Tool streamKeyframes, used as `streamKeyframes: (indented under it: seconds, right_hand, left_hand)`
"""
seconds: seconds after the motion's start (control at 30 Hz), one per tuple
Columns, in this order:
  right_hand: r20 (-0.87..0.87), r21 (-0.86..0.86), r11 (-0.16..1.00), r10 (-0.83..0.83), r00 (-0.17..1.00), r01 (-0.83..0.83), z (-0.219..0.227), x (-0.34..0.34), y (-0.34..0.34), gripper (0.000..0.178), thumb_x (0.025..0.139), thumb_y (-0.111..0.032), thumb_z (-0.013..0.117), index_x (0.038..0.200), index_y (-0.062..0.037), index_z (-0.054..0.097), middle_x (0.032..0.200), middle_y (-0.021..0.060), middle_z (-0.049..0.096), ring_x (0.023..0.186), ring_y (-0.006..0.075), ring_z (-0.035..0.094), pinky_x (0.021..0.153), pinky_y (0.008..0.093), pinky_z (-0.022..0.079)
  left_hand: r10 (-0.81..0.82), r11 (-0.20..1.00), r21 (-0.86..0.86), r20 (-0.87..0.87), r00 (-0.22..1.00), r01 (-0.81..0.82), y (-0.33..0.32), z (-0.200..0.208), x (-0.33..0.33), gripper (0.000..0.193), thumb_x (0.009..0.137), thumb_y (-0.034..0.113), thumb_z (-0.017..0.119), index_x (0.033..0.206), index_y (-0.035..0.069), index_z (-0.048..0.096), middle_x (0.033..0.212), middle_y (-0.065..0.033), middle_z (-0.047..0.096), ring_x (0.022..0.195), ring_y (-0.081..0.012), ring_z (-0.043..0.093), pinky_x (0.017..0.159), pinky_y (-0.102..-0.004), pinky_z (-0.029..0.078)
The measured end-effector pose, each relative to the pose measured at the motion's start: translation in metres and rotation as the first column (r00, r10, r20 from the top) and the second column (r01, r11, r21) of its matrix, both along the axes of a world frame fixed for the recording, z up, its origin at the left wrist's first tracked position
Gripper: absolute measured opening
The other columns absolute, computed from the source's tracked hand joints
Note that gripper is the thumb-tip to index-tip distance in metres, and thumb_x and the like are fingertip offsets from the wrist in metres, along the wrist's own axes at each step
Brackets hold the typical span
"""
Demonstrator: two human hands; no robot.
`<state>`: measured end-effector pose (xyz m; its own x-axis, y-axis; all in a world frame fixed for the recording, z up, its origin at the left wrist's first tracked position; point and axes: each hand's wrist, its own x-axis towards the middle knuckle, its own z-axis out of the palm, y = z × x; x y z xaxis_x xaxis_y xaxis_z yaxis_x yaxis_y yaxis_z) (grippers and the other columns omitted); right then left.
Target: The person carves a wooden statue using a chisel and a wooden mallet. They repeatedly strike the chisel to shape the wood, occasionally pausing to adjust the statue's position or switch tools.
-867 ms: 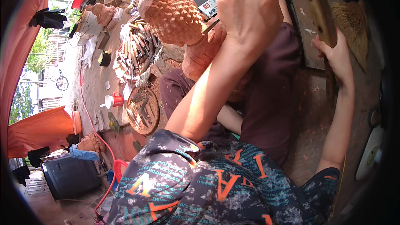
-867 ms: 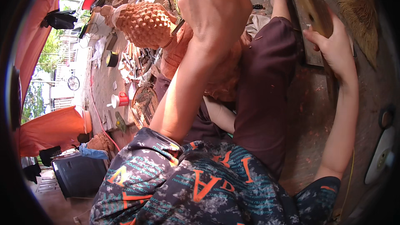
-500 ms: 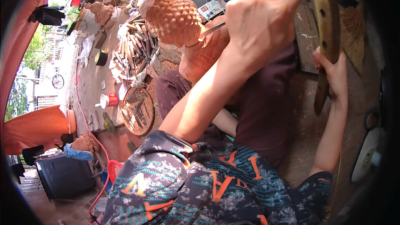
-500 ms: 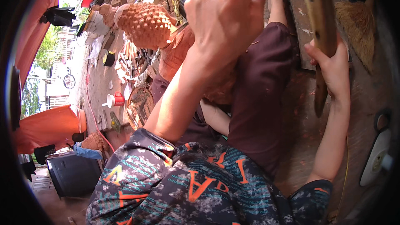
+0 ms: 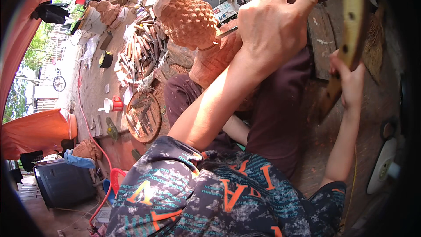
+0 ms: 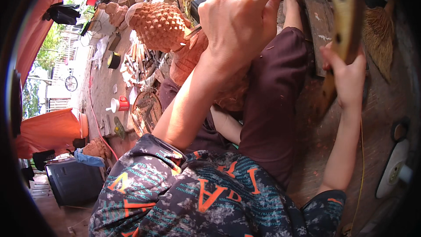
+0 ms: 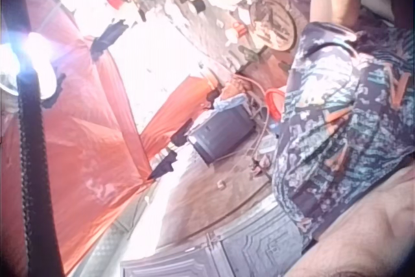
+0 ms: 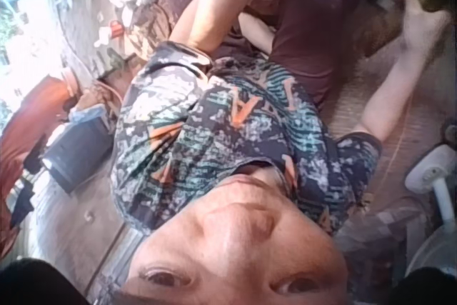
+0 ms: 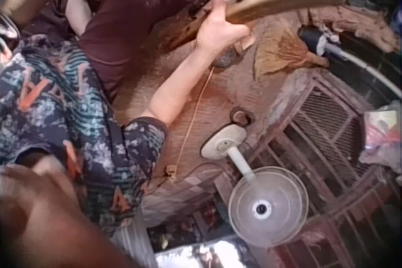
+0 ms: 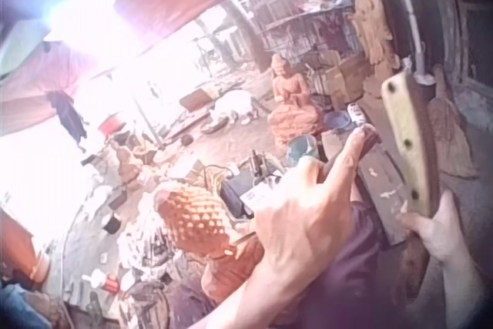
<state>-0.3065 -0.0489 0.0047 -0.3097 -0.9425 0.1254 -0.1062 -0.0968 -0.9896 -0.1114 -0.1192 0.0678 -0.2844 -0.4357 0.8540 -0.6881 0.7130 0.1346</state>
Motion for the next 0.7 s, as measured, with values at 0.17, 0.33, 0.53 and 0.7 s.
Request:
streamKeyframes:
  seconds: [0.17, 0.33, 0.53, 0.7]
  right_hand:
    - [0.036, 0.089, 0.996, 0.002, 0.999, -0.006, -0.013, -0.014, -0.002, 0.05, 0.081, -0.002, 0.07, 0.127, -0.0004, 0.051, 0.086, 0.0008, 0.058, 0.074, 0.0076, 0.054, 0.068, 0.0243, 0.048]
    - [-0.196, -0.021, 0.998, -0.056, 0.979, 0.053, -0.018, 0.008, 0.01, 0.026, 0.08, -0.001, 0.07, 0.102, -0.0007, 0.056, 0.079, 0.0022, 0.059, 0.065, 0.0089, 0.054, 0.063, 0.0243, 0.046]
    - [-0.134, 0.064, 0.998, -0.007, 0.991, 0.016, -0.012, 0.001, 0.025, 0.023, 0.081, -0.004, 0.071, 0.098, -0.0042, 0.056, 0.079, 0.0022, 0.059, 0.065, 0.0078, 0.054, 0.06, 0.0219, 0.044]
    - [-0.019, 0.042, 0.999, -0.019, 1.0, 0.02, -0.023, -0.007, 0.031, 0.024, 0.08, -0.002, 0.071, 0.097, -0.0046, 0.055, 0.082, 0.0022, 0.058, 0.068, 0.0085, 0.054, 0.061, 0.0235, 0.044]
  left_hand:
    - [0.044, 0.999, 0.017, -0.007, 0.999, -0.044, -0.001, -0.002, -0.001, 0.039, 0.075, 0.011, 0.059, 0.11, 0.026, 0.066, 0.07, -0.0095, 0.057, 0.063, -0.0271, 0.062, 0.048, -0.039, 0.048]
    - [0.075, 0.997, 0.024, 0.024, 0.997, -0.076, 0.003, -0.004, 0.006, 0.038, 0.075, 0.013, 0.059, 0.11, 0.025, 0.067, 0.07, -0.0087, 0.056, 0.063, -0.026, 0.062, 0.047, -0.0379, 0.048]
    - [0.019, 1.0, 0.008, 0.021, 1.0, -0.019, 0.01, 0.001, 0.005, 0.03, 0.08, 0.022, 0.068, 0.11, 0.027, 0.068, 0.066, -0.0043, 0.057, 0.058, -0.0241, 0.062, 0.049, -0.0361, 0.046]
    - [-0.085, 0.984, 0.167, 0.114, 0.99, 0.065, 0.033, 0.009, -0.003, 0.032, 0.075, 0.018, 0.062, 0.107, 0.021, 0.065, 0.07, -0.0126, 0.055, 0.065, -0.0288, 0.062, 0.048, -0.037, 0.047]
